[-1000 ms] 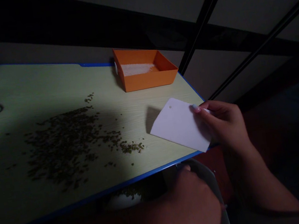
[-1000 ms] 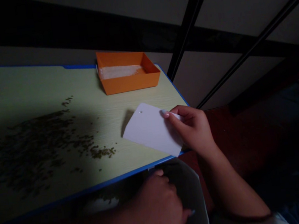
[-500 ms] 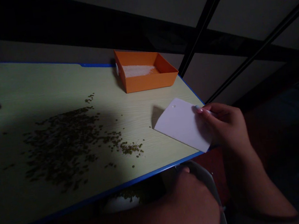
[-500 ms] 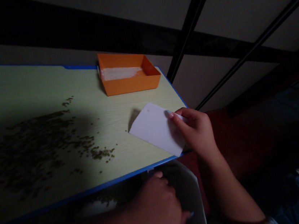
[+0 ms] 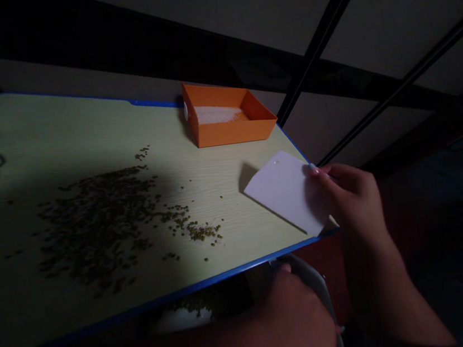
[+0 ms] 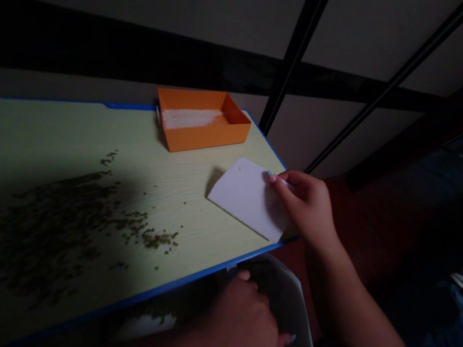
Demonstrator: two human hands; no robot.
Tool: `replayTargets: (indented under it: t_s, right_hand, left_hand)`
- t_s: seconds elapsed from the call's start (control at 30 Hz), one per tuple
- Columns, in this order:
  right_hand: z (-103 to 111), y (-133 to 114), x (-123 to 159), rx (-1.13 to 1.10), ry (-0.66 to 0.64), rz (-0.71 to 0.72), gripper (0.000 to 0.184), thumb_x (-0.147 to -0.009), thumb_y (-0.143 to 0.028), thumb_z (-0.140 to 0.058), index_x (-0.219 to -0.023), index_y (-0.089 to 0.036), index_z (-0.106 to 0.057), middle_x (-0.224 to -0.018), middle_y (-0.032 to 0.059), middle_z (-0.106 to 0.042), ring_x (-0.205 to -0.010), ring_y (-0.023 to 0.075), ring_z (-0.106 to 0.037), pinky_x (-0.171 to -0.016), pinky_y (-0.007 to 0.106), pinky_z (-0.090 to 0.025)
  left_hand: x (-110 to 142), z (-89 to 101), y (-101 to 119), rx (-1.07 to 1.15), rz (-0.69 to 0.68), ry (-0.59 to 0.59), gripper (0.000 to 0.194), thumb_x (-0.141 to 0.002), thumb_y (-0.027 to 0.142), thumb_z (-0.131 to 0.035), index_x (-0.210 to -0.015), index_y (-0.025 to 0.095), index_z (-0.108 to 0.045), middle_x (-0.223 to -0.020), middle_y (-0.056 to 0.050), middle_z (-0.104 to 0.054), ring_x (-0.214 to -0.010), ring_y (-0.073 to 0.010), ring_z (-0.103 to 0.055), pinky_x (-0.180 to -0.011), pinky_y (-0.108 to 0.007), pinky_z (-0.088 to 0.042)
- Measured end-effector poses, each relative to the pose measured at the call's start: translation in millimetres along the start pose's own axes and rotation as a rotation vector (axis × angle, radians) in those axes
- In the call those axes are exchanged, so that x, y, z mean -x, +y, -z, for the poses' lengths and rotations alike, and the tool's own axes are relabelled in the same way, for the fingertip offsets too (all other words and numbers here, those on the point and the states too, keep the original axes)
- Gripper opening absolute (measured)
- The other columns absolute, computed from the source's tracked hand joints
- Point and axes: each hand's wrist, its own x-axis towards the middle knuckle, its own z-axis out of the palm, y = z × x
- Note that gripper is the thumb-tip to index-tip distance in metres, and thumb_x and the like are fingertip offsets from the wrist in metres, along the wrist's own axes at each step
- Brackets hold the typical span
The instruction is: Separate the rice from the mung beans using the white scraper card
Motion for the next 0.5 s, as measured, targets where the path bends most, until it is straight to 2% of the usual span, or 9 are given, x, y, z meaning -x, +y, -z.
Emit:
replayTargets:
  t_s: [0.1, 0.2, 0.33, 0.5]
  right_hand:
    - [-16, -11, -19, 0.048, -0.094, 0.058, 0.039, -0.074, -0.053, -0.080, -0.065, -0.017, -0.068, -0.057, -0.0007, -0.058, -0.050, 0.0099, -0.044, -0.044, 0.023, -0.027]
    - [-31, -23, -26, 0.099, -0.166, 0.136, 0.038, -0.078, -0.051, -0.076, -0.065, -0.017, -0.067, -0.056, -0.0013, -0.057, -0.052, 0.0100, -0.045, -0.047, 0.024, -0.027]
    - [-41, -32, -17, 0.102, -0.279, 0.193, 0.033, -0.084, -0.045, -0.072, -0.066, -0.017, -0.066, -0.058, -0.0016, -0.058, -0.055, 0.0101, -0.046, -0.050, 0.025, -0.029]
    - [-37, -33, 0, 0.029, -0.379, 0.188, 0.030, -0.086, -0.042, -0.073, -0.068, -0.018, -0.068, -0.059, -0.0015, -0.059, -0.055, 0.0091, -0.046, -0.048, 0.024, -0.028]
  left_hand:
    - [1, 0.2, 0, -0.009, 0.010, -0.008, 0.050, -0.089, 0.062, -0.065, -0.094, 0.012, -0.060, -0.089, -0.005, -0.058, -0.095, -0.0157, -0.060, -0.101, -0.039, -0.059]
    - [0, -0.4, -1, -0.014, 0.003, -0.018, 0.048, -0.089, 0.060, -0.065, -0.094, 0.013, -0.060, -0.089, -0.005, -0.058, -0.093, -0.0150, -0.059, -0.099, -0.038, -0.060]
    - [-2, -0.7, 0, -0.011, -0.003, -0.013, 0.047, -0.089, 0.059, -0.066, -0.094, 0.013, -0.060, -0.090, -0.005, -0.058, -0.094, -0.0150, -0.059, -0.100, -0.037, -0.059]
    - [0, 1.0, 3, 0.010, -0.002, 0.021, 0.048, -0.089, 0.059, -0.067, -0.095, 0.012, -0.060, -0.091, -0.005, -0.058, -0.096, -0.0159, -0.059, -0.101, -0.039, -0.059]
